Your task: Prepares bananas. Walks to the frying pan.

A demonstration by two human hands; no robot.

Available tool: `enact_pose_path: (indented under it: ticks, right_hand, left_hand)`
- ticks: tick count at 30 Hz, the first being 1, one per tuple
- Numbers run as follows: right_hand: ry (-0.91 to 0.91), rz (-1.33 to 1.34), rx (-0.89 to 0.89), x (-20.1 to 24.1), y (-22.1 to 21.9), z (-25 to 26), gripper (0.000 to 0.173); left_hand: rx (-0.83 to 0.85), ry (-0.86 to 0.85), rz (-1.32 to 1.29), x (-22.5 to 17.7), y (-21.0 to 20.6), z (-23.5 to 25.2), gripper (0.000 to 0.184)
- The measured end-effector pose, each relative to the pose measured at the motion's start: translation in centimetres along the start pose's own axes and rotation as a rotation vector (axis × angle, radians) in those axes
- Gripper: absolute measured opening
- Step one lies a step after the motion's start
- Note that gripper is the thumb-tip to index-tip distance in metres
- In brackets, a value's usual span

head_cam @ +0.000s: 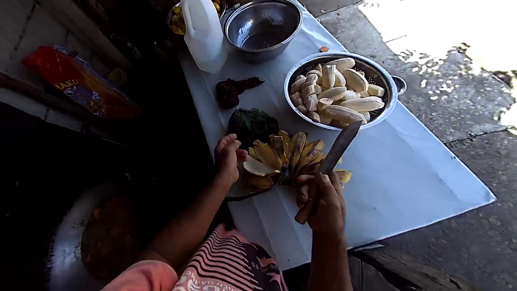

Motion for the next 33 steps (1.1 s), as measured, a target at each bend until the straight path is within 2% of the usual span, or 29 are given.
enact_pose_path:
  ticks: [2, 5, 7, 9, 11, 14, 17, 20, 21, 24, 26, 28, 31, 33]
  right_hand:
    - [-0.012, -0.043, 0.093, -0.3, -1.0, -0.4, 0.034]
    - [-0.064, -0.205, 0.193, -1.0, -2.8, -1.4, 0.041]
    - [-0.127, -0.381, 0.232, -2.2, -3.7, -1.8, 0.039]
    - [-0.17, -0.54, 0.265, -3.9, -4.0, -1.4, 0.04]
    - [-0.125, -0.655, 0.267, -5.0, -4.0, -0.3, 0.041]
    - [-0.026, -0.659, 0.193, -4.8, -4.0, 1.9, 0.045]
    - [-0.091, -0.603, 0.172, -4.7, -4.5, 4.1, 0.044]
    - [-0.111, -0.627, 0.144, -3.3, -4.8, 3.9, 0.042]
    - [-0.093, -0.659, 0.153, -2.5, -4.7, 3.4, 0.043]
    - [-0.088, -0.789, 0.198, -0.2, -3.9, 1.3, 0.048]
    - [-0.108, -0.982, 0.244, 0.7, -2.9, 0.3, 0.05]
    - [-0.115, -1.283, 0.27, 1.1, -2.3, -0.8, 0.049]
    - [-0.134, -1.661, 0.276, 2.3, -3.1, -2.3, 0.049]
    - [-0.096, -1.859, 0.249, 3.0, -4.0, -3.2, 0.048]
  left_hand:
    - [0.0, 0.18, -0.125, 1.5, 0.8, -0.8, 0.039]
    - [0.048, 0.437, -0.209, 2.8, 1.7, 0.3, 0.032]
    - [0.178, 0.542, -0.235, 3.6, 2.7, 1.5, 0.033]
    - [0.339, 0.553, -0.268, 4.2, 3.8, 2.2, 0.041]
    - [0.443, 0.531, -0.252, 4.5, 4.3, 2.5, 0.052]
    - [0.425, 0.522, -0.205, 5.2, 4.1, 2.9, 0.05]
    - [0.382, 0.481, -0.163, 4.3, 3.0, 2.4, 0.038]
    - [0.383, 0.444, -0.184, 4.4, 1.4, 1.8, 0.013]
    - [0.412, 0.417, -0.217, 4.6, 1.1, 1.5, 0.011]
    - [0.563, 0.321, -0.295, 6.0, 1.2, 0.1, 0.031]
    - [0.604, 0.265, -0.33, 6.8, 1.1, -0.5, 0.037]
    - [0.588, 0.179, -0.299, 7.1, 0.8, -0.7, 0.037]
    - [0.551, 0.04, -0.18, 6.1, -0.3, -0.7, 0.042]
    - [0.556, -0.047, -0.108, 5.4, -0.9, -0.8, 0.039]
Point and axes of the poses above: each hand's wrist, its own z-axis towards the middle knuckle, its own y-axis out of the back of the hand, x = y × z, the point moved 1 cm from there along z, towards the middle knuckle, and after that the axes turned 7 degrees about x, right-handed, at the moved point
